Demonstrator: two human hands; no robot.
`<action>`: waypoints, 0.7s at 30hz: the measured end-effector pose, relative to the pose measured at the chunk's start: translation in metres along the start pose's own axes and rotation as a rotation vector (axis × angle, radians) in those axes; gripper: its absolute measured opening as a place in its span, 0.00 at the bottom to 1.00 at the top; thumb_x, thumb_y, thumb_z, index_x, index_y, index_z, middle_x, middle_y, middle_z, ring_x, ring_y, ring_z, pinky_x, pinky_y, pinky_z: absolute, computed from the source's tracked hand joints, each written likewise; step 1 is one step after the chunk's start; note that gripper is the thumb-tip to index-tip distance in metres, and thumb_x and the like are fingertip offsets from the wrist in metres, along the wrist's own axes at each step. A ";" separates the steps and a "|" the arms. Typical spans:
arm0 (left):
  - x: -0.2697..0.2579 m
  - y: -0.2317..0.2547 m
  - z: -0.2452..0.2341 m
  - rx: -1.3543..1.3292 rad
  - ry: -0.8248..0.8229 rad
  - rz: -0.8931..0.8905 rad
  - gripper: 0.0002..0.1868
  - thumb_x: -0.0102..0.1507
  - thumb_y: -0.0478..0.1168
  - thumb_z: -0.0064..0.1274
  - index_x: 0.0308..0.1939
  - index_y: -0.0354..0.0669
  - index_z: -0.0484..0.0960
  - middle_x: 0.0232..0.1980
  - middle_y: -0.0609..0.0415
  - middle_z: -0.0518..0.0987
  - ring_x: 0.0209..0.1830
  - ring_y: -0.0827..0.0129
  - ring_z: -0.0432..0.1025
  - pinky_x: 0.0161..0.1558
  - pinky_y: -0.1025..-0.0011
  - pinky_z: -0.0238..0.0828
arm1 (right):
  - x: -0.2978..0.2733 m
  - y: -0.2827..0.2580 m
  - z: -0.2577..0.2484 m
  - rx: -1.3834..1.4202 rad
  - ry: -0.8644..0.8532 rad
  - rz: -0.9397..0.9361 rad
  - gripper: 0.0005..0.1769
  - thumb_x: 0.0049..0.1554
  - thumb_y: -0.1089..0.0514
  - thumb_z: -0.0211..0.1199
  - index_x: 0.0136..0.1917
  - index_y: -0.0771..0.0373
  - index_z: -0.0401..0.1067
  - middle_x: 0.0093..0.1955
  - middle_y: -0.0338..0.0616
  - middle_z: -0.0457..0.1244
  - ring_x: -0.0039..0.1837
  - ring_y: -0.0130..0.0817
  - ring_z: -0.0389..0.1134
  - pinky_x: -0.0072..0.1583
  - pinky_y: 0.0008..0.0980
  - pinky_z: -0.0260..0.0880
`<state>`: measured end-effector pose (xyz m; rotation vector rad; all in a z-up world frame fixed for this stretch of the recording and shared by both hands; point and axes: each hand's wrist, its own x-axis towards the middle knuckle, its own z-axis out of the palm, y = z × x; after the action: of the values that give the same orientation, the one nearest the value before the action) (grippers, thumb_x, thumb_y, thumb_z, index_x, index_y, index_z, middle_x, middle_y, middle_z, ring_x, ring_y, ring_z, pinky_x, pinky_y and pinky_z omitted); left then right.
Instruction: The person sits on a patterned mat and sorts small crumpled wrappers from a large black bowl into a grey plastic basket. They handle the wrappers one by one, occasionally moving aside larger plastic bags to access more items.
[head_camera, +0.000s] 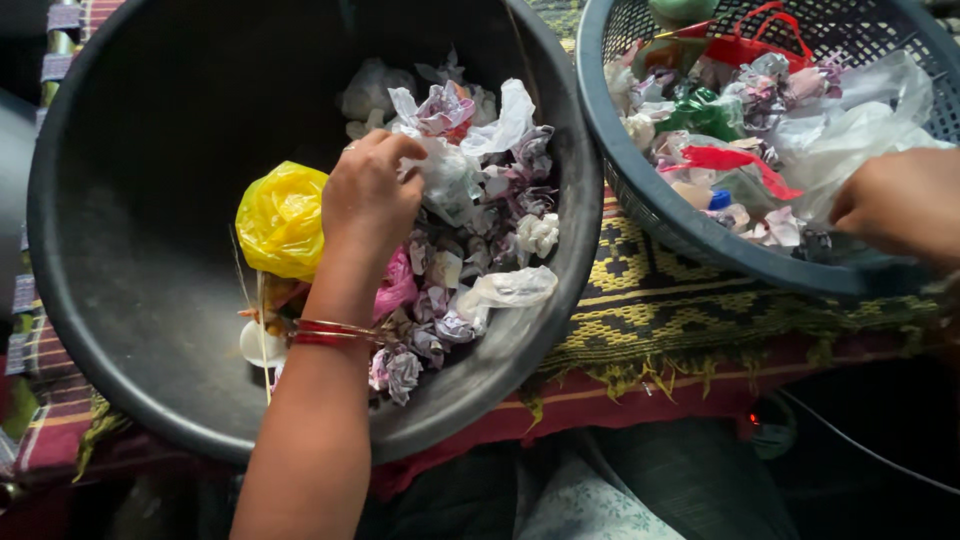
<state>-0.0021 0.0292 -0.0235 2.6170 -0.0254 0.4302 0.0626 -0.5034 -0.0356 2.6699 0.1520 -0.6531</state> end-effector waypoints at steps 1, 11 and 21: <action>0.000 0.001 0.000 0.028 0.021 0.018 0.10 0.58 0.37 0.62 0.44 0.49 0.85 0.51 0.54 0.81 0.53 0.56 0.74 0.52 0.61 0.72 | -0.004 0.000 0.001 0.000 0.155 -0.030 0.13 0.50 0.48 0.67 0.47 0.45 0.87 0.39 0.39 0.75 0.42 0.36 0.77 0.47 0.37 0.77; -0.003 0.007 0.000 0.036 -0.120 0.277 0.35 0.46 0.40 0.69 0.59 0.45 0.80 0.64 0.49 0.76 0.65 0.44 0.66 0.58 0.47 0.64 | -0.111 -0.157 -0.093 0.671 0.812 -0.541 0.08 0.60 0.53 0.70 0.51 0.54 0.83 0.46 0.40 0.73 0.45 0.29 0.76 0.40 0.26 0.73; 0.005 -0.014 -0.022 -0.174 -0.068 0.192 0.18 0.52 0.38 0.68 0.46 0.41 0.86 0.49 0.48 0.83 0.50 0.56 0.77 0.52 0.63 0.74 | -0.053 -0.293 -0.114 1.382 0.556 -0.680 0.13 0.60 0.53 0.67 0.56 0.59 0.81 0.48 0.43 0.73 0.46 0.26 0.74 0.46 0.25 0.75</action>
<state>-0.0026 0.0525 -0.0099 2.4646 -0.3240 0.3860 0.0070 -0.1895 -0.0183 4.1154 1.1685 -0.0759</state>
